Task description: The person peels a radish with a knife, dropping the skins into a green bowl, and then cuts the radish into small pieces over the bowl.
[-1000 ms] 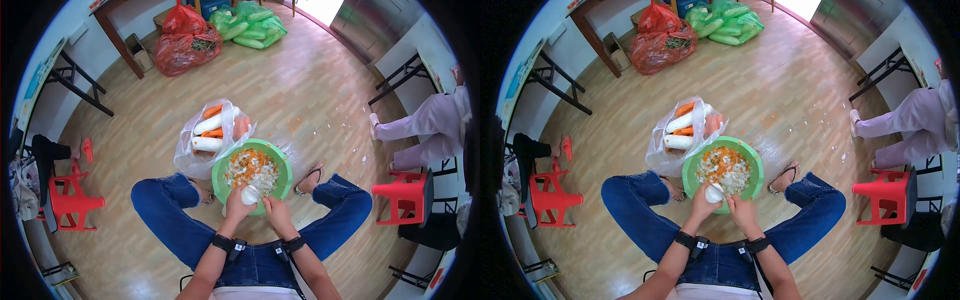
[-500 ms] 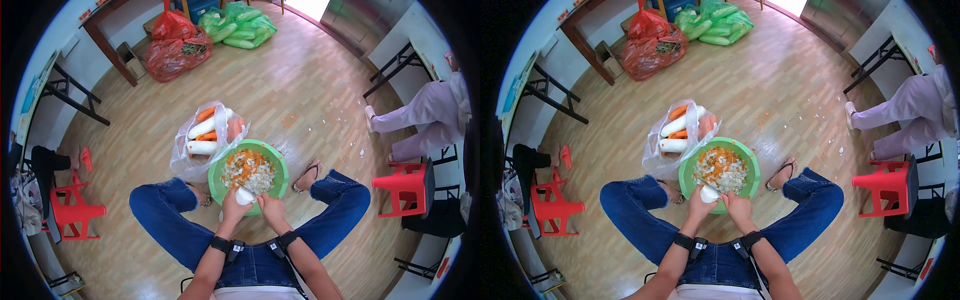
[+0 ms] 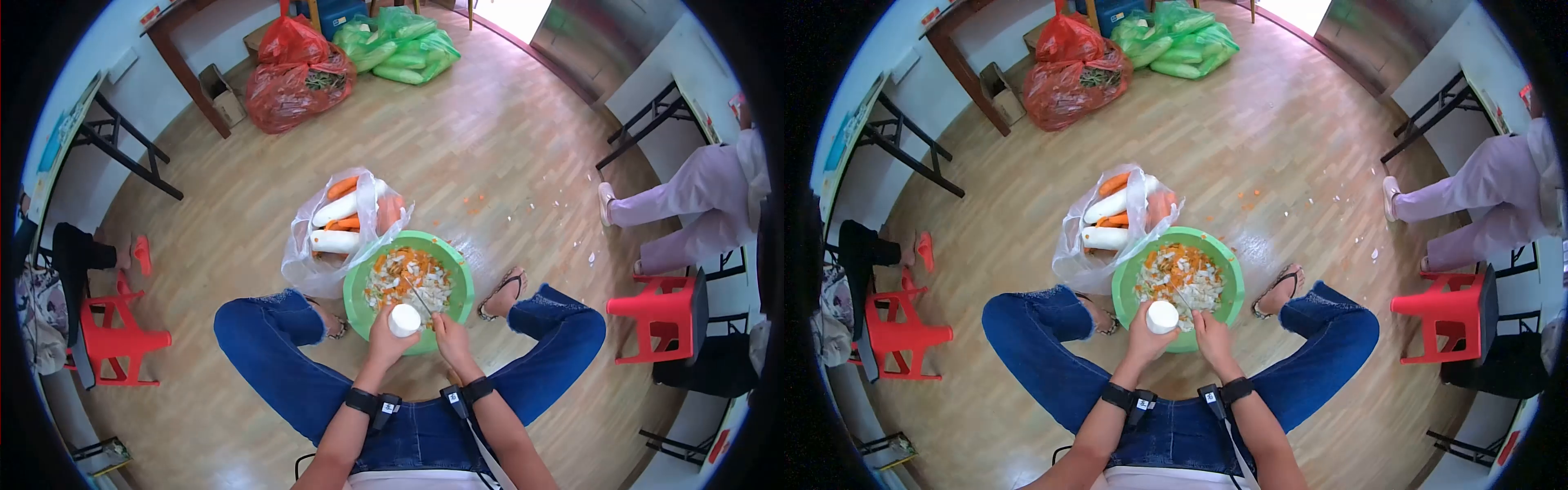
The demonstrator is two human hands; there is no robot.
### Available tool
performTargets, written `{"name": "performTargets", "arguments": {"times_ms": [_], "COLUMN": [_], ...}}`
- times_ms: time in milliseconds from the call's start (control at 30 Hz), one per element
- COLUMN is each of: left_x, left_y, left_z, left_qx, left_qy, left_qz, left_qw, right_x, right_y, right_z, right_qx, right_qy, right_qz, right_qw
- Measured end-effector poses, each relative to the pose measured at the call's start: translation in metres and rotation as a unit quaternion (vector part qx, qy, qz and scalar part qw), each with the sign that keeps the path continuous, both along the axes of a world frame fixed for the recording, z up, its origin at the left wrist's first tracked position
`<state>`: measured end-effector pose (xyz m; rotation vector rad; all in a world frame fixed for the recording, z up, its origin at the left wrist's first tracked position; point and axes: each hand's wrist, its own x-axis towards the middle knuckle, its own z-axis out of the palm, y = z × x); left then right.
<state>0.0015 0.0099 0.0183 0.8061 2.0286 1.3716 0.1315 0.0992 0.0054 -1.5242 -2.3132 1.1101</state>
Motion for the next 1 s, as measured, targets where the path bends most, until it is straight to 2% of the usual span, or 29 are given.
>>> {"name": "performTargets", "arguments": {"times_ms": [33,67,133,200,233,300,333,367,400,433,467,533,567,600,633,667,700,767,833,867,933,1000], "left_x": [-0.001,-0.002,-0.004,-0.008,-0.009,-0.01,-0.012,-0.014,-0.017,-0.017,-0.016,-0.021,-0.021,-0.022,-0.022,-0.022,-0.022,-0.024,-0.021,-0.02,-0.02,-0.02], "left_y": [-0.001,-0.003,-0.005,-0.002,-0.002,-0.003,-0.004,-0.004,-0.002,-0.001,0.001,0.0,0.001,0.001,0.0,-0.001,-0.002,-0.006,-0.008,-0.009,-0.01,-0.011], "left_z": [-0.004,-0.011,-0.008,-0.004,-0.005,-0.01,-0.012,-0.014,-0.015,-0.013,-0.01,-0.001,0.004,0.005,0.006,0.006,0.007,0.007,-0.008,-0.015,-0.012,-0.011], "left_qx": [0.001,-0.008,-0.02,0.013,0.014,0.039,0.039,0.066,0.093,0.079,0.076,0.136,0.14,0.139,0.154,0.167,0.164,0.159,0.163,0.166,0.165,0.163], "left_qy": [-0.001,-0.034,-0.067,-0.185,-0.184,-0.409,-0.406,-0.51,-0.606,-0.586,-0.587,-0.65,-0.646,-0.646,-0.671,-0.694,-0.696,-0.628,-0.64,-0.652,-0.643,-0.634], "left_qz": [0.004,0.013,0.021,0.04,0.04,0.083,0.083,0.114,0.142,0.142,0.137,0.107,0.084,0.084,0.046,0.007,0.007,-0.09,-0.083,-0.076,-0.075,-0.075], "left_qw": [1.0,0.999,0.997,0.982,0.982,0.908,0.909,0.85,0.777,0.794,0.795,0.74,0.745,0.746,0.724,0.7,0.699,0.757,0.746,0.736,0.744,0.752], "right_x": [-0.002,0.0,0.004,0.0,-0.002,-0.003,-0.005,-0.005,-0.007,-0.007,-0.005,-0.006,-0.005,-0.002,0.0,0.001,0.002,0.004,0.001,-0.001,-0.004,0.0], "right_y": [0.001,0.001,0.001,0.002,0.003,0.004,0.005,0.005,0.007,0.008,0.009,0.01,0.012,0.016,0.017,0.017,0.017,0.017,0.016,0.014,0.01,0.011], "right_z": [0.003,0.0,-0.003,0.004,0.011,0.015,0.019,0.024,0.036,0.045,0.05,0.057,0.057,0.055,0.054,0.052,0.05,0.049,0.051,0.051,0.049,0.046], "right_qx": [-0.064,-0.065,-0.281,-0.312,-0.34,-0.334,-0.329,-0.329,-0.381,-0.433,-0.431,-0.549,-0.55,-0.597,-0.642,-0.643,-0.648,-0.653,-0.631,-0.631,-0.58,-0.592], "right_qy": [0.085,0.085,0.187,0.221,0.254,0.243,0.232,0.236,0.232,0.225,0.228,0.305,0.305,0.302,0.299,0.3,0.287,0.273,0.229,0.228,0.149,0.152], "right_qz": [-0.026,-0.023,-0.079,-0.087,-0.094,-0.09,-0.086,-0.087,-0.089,-0.092,-0.097,-0.07,-0.07,-0.066,-0.061,-0.064,-0.036,-0.008,-0.022,-0.022,-0.003,0.016], "right_qw": [0.994,0.994,0.938,0.92,0.9,0.906,0.911,0.91,0.89,0.868,0.868,0.775,0.775,0.74,0.703,0.702,0.704,0.706,0.741,0.741,0.801,0.791]}}
